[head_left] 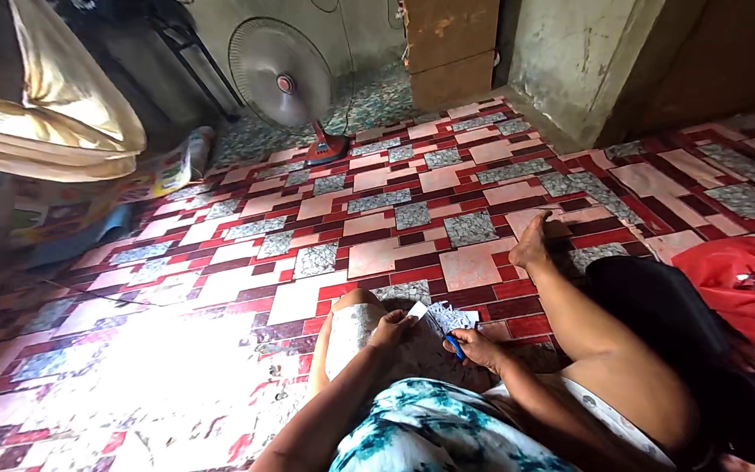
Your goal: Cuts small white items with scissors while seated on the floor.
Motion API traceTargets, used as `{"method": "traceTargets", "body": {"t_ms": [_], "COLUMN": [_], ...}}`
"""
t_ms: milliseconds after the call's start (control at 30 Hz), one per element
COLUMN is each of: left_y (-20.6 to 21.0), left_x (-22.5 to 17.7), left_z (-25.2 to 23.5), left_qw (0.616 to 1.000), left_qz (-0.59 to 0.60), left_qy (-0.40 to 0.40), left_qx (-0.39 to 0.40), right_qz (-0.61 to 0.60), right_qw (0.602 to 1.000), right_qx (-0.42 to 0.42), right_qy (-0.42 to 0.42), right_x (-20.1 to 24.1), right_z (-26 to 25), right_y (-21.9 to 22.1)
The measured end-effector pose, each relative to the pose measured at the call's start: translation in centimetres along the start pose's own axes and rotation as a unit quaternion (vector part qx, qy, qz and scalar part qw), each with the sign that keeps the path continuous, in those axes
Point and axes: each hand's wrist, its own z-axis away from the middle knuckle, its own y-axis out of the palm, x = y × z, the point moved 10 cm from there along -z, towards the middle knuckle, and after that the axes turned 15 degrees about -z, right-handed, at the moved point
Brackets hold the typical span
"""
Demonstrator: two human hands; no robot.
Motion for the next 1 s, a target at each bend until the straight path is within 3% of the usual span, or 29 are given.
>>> {"method": "traceTargets", "body": {"t_ms": [367, 800, 1000], "left_y": [0.5, 1.0, 0.8], "left_x": [-0.2, 0.3, 0.2], "left_z": [0.1, 0.3, 0.3], "left_qw": [0.998, 0.998, 0.998], "left_qz": [-0.06, -0.05, -0.058], "left_qy": [-0.002, -0.013, -0.011], "left_qx": [0.022, 0.04, 0.037], "right_qz": [0.004, -0.006, -0.015], "right_qw": [1.0, 1.0, 0.999], "right_qx": [-0.008, 0.008, -0.052], "right_qy": [-0.017, -0.016, -0.007], "right_x": [0.7, 0.2, 0.1], "right_z": [-0.3, -0.7, -0.8], "right_y": [0.2, 0.2, -0.9]}}
